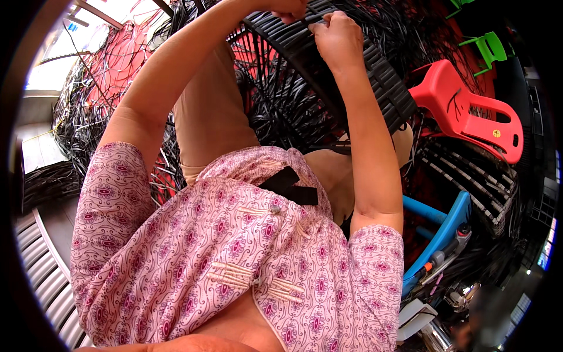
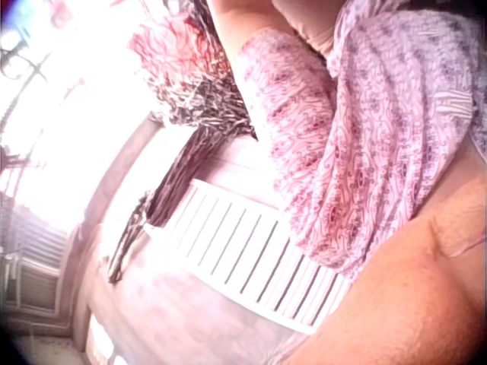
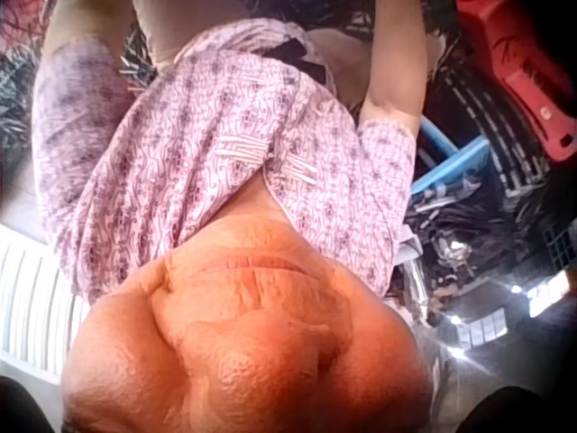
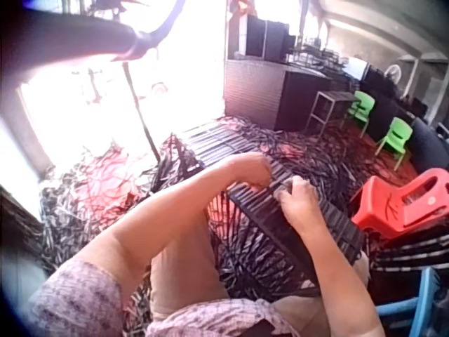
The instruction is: The person sits on the floor and weaves a black plastic strip into the rim of a large black basket. They repeatedly thread the strip through the vertical spokes, pull it tight, and adjust the weave to secure the edge.
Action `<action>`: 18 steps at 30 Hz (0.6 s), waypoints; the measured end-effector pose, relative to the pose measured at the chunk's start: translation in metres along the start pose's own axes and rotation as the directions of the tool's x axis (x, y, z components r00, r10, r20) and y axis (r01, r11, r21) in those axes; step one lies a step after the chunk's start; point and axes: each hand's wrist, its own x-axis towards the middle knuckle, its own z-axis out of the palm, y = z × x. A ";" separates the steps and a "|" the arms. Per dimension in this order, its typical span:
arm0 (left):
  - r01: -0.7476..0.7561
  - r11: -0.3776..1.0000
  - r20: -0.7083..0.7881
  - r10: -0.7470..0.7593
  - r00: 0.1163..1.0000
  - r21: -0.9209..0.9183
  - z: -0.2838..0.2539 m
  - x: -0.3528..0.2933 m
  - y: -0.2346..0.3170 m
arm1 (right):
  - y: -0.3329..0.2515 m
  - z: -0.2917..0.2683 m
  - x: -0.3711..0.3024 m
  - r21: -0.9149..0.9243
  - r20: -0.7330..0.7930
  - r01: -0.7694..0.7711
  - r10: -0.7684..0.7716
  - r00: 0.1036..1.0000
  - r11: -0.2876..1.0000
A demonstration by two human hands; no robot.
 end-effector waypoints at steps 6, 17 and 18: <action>0.564 0.517 0.089 -0.682 0.726 -0.644 -0.073 -0.048 0.006 | -0.004 0.010 0.008 -0.041 -0.240 0.256 -0.258 0.936 0.966; 0.423 0.354 0.032 -0.735 0.677 -0.834 -0.139 -0.045 0.025 | -0.001 0.005 0.046 0.817 0.052 0.016 -0.102 0.993 0.577; 0.244 0.187 0.034 -0.724 0.689 -0.952 -0.125 -0.047 0.026 | -0.001 0.004 0.043 0.823 0.056 0.024 -0.122 0.991 0.567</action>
